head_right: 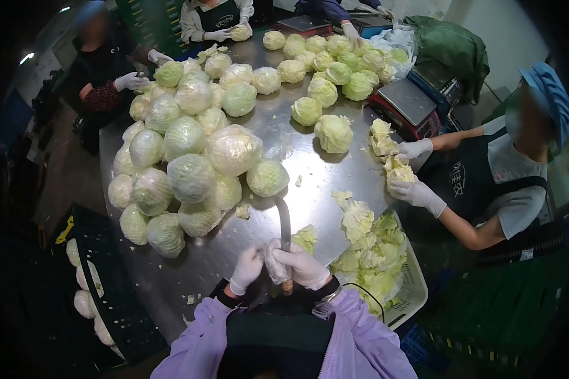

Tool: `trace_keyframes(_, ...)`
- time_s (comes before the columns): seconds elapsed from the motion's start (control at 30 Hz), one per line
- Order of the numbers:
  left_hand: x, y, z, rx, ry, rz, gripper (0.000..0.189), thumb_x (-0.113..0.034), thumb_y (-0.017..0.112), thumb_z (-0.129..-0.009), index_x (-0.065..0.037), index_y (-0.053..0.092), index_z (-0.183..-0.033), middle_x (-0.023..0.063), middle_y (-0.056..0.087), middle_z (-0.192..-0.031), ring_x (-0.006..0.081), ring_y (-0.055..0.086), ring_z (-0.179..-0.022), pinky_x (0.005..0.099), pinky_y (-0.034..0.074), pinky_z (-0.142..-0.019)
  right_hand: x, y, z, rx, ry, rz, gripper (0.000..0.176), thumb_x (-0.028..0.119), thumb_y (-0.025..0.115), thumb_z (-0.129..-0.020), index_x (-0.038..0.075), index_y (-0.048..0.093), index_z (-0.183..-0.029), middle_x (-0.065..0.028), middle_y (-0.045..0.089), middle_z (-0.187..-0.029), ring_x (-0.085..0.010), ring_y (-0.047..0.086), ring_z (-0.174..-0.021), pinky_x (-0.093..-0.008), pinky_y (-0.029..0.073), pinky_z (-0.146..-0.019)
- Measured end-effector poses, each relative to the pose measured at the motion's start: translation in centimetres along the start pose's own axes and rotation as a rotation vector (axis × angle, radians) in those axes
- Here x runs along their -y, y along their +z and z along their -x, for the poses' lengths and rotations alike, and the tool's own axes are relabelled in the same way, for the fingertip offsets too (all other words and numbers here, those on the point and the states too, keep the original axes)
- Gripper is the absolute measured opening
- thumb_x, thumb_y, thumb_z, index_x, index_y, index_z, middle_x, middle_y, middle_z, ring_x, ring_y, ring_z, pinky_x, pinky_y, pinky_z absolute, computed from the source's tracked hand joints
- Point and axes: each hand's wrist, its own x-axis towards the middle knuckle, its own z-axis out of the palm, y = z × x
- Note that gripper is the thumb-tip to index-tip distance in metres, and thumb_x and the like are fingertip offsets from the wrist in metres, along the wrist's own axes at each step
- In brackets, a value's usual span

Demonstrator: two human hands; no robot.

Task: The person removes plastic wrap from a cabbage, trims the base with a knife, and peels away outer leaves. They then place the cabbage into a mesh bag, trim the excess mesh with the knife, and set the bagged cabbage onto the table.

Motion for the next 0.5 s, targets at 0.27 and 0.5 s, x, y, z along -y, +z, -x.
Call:
trace_keyframes(0.27,-4.0,0.0,-2.7,0.0,0.367,-0.208,0.051,-0.032,0.058,-0.092,-0.004,0.048,-0.133,0.0172,0.052,-0.13,0.0303,0.045,-0.125,0.0387,0.035,-0.105,4.6,-2.8,10.5,-0.327,-0.547,-0.079,0.016,0.017,0.061,-0.087,0.006,0.052,-0.081,-0.0037,0.051,-0.062,-0.0158,0.05,-0.054,-0.03,0.04,-0.048)
trace_keyframes(0.5,0.8,5.6,-4.1,0.152,0.31,-0.679,0.091,-0.047,0.076,-0.067,-0.011,0.038,-0.141,0.0226,0.032,-0.143,0.0419,0.032,-0.131,0.0459,0.03,-0.107,7.3,-7.4,23.7,-0.93,-0.049,0.821,0.018,0.005,0.067,-0.077,0.001,0.062,-0.094,-0.0071,0.063,-0.075,-0.0151,0.059,-0.069,-0.0288,0.048,-0.065)
